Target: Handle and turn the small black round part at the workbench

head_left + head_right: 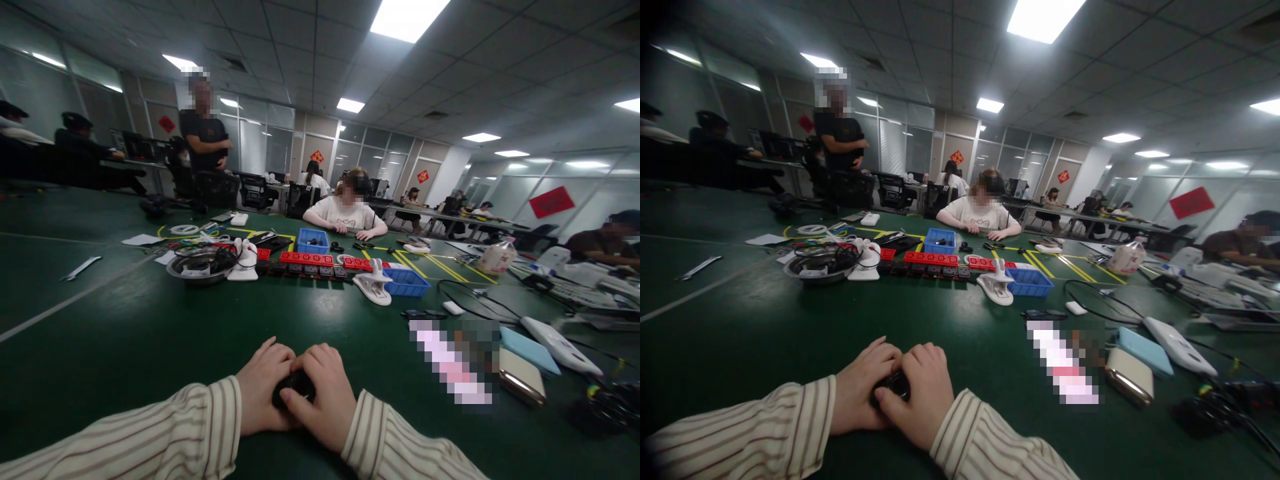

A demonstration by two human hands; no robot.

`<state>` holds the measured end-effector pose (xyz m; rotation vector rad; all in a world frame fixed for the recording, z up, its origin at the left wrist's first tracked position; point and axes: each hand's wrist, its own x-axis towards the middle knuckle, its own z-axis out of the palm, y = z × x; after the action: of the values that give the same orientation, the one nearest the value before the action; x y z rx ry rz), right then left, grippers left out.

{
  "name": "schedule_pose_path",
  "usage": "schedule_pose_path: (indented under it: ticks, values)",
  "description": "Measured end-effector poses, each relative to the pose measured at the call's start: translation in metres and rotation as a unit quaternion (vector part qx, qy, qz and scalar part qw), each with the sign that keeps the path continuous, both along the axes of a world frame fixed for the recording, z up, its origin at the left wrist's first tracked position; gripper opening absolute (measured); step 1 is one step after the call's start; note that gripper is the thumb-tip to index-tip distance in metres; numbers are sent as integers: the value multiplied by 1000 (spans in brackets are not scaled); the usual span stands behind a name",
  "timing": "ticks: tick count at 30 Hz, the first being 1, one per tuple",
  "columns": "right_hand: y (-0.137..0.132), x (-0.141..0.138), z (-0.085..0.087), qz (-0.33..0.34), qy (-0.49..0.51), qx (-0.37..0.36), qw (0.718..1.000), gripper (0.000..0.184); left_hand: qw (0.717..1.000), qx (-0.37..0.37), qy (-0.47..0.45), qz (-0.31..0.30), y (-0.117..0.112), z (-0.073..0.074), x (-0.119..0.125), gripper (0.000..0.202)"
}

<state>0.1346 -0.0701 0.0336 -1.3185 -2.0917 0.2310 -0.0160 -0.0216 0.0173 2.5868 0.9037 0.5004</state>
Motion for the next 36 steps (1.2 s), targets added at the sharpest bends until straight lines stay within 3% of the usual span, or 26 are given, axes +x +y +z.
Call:
schedule_pose_path:
  ticks: [7,11,14,18,22,27,31,36]
  values:
    - [-1,1,0,160,48,60,984,22,998,-11,3,-67,12,-5,-1,27]
    - [-2,2,-2,198,48,80,976,20,997,-2,1,-78,13,-7,-2,44]
    - [-2,3,-2,172,79,87,978,23,997,-8,-2,-72,11,-10,-4,67]
    - [-2,4,-1,67,85,61,992,32,999,9,-15,-39,6,-12,-6,86]
    - [0,1,-5,-27,38,38,998,38,999,44,-4,9,-2,-6,-3,77]
    - [-1,-1,-6,-47,-31,0,998,27,1000,13,8,17,-7,5,1,52]
    - [-3,0,-2,3,-5,-3,1000,15,1000,-7,-2,-1,-1,5,0,45]
    - [-5,3,3,148,48,38,987,25,998,-29,-3,-55,11,-3,-3,33]
